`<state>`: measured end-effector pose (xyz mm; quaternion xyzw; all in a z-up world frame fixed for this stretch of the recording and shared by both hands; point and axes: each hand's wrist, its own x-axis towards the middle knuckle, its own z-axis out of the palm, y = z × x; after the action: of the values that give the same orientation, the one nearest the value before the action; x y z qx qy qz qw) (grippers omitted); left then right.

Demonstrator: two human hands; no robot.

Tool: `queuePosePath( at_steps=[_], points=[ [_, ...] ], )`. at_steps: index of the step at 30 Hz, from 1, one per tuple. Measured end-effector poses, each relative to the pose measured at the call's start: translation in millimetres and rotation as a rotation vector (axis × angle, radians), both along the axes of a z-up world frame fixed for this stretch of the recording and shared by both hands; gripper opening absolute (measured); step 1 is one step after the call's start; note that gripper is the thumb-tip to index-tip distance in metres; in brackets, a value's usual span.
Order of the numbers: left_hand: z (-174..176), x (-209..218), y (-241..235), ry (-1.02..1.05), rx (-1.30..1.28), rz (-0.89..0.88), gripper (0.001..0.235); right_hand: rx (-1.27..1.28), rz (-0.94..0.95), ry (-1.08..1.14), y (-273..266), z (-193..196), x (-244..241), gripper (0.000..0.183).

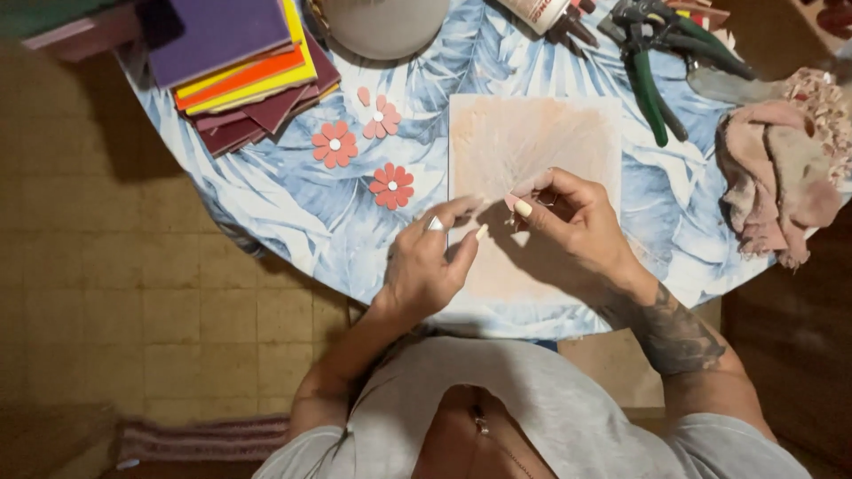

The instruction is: Sanding a rectangular base and trimming decorative flowers with pliers at a craft table.

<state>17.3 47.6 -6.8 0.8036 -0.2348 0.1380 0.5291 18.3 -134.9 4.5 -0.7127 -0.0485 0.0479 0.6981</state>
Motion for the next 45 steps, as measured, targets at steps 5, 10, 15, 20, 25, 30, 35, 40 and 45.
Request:
queuePosePath(
  at_steps=[5, 10, 15, 20, 25, 30, 35, 40, 45],
  points=[
    [-2, 5, -9, -0.291, 0.225, 0.039, 0.017, -0.095, 0.045, -0.015, 2, 1, -7, 0.006],
    [-12, 0, -12, -0.477, 0.396, 0.093, 0.012, -0.158, 0.076, -0.036, -4, 2, -19, 0.006],
    [-9, -15, -14, -0.503, 0.431, 0.123, 0.012, -0.213, 0.122, -0.087, -6, 10, -25, 0.009],
    [-16, -22, -17, -0.511, 0.44, 0.137, 0.012, -0.405, 0.256, -0.104, -6, 13, -25, 0.024],
    [-25, -39, -7, -0.335, 0.497, -0.042, 0.021, -0.903, 0.336, -0.553, -25, -16, -12, 0.017],
    [-25, -51, 4, -0.26, 0.648, -0.165, 0.03, -1.102, 0.409, -0.925, -4, -25, -3, 0.013],
    [-34, -51, 7, -0.192, 0.711, -0.205, 0.037, -1.104, 0.448, -1.038, -13, -42, 3, 0.011],
    [-34, -50, 9, -0.195, 0.68, -0.22, 0.041, -1.251, 0.44, -0.917, -82, -47, -16, 0.007],
    [-35, -50, 10, -0.201, 0.684, -0.236, 0.045, -1.135, 0.436, -0.889, -49, -52, -7, 0.007]
  ],
)
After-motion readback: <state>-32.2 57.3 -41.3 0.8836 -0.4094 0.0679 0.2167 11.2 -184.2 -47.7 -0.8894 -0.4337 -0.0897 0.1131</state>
